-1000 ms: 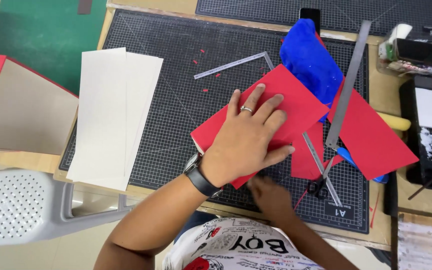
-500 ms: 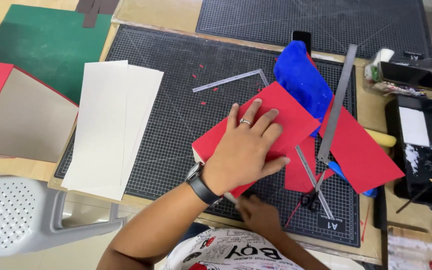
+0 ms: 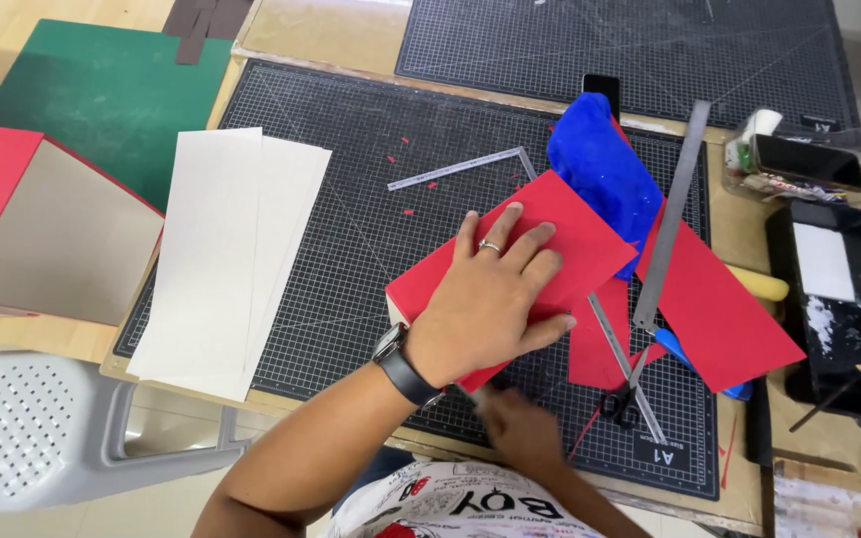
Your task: A person is covering a white box with red paper, involving measuring, cutting the paper to size with scissors, and smoothing it onto the box using a bone folder.
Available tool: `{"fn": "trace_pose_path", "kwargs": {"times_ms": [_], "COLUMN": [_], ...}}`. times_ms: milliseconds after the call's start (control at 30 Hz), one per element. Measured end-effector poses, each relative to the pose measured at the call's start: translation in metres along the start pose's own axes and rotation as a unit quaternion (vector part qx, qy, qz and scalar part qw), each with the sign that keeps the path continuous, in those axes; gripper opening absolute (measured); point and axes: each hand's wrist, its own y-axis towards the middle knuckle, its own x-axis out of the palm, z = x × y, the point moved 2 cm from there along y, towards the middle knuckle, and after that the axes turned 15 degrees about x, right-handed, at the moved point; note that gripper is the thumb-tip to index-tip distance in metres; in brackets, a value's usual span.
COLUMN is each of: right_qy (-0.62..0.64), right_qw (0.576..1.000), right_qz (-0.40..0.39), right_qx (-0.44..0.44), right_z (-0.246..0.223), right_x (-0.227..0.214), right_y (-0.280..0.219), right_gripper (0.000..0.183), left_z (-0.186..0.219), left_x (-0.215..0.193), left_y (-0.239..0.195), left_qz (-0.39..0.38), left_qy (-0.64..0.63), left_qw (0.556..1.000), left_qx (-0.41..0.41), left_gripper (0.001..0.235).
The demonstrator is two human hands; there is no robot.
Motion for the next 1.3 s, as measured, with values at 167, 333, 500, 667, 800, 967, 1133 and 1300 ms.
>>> {"fn": "trace_pose_path", "kwargs": {"times_ms": [167,333,500,667,800,967,1133,1300], "right_qy": [-0.028,-0.023,-0.036,-0.018,-0.033,0.04,0.064,0.08], "right_qw": [0.997,0.996,0.99,0.993,0.999,0.988,0.997,0.992], "right_qz": [0.057,-0.072,0.136,-0.117,-0.028,-0.147,-0.02,-0.088], "right_qx": [0.047,0.056,0.034,-0.014,0.013,0.037,0.041,-0.032], "right_z": [0.027,-0.001,0.035,-0.008,0.014,-0.008,0.01,-0.014], "right_x": [-0.013,-0.001,-0.01,-0.009,-0.022,-0.018,-0.011,-0.007], "right_y": [0.021,0.002,0.02,0.0,0.019,0.015,0.024,0.012], "right_gripper": [0.045,0.043,0.047,0.054,0.059,0.047,0.023,0.023], "left_z": [-0.002,-0.002,0.001,0.003,0.001,0.0,0.001,0.002], "left_x": [-0.002,-0.001,-0.001,-0.002,-0.001,-0.003,-0.002,-0.004], "left_y": [-0.001,0.0,-0.002,-0.003,0.0,0.0,0.0,0.001], "left_qz": [0.0,-0.005,0.001,0.005,0.004,0.002,0.001,-0.003], "left_qy": [0.001,-0.012,0.003,0.005,0.007,-0.007,-0.014,-0.014], "left_qw": [1.0,1.0,1.0,1.0,1.0,1.0,1.0,1.0], "left_qx": [0.001,-0.004,-0.003,-0.008,-0.006,-0.004,-0.008,-0.006], "left_gripper": [0.059,0.059,0.058,0.058,0.058,0.057,0.057,0.055]}}
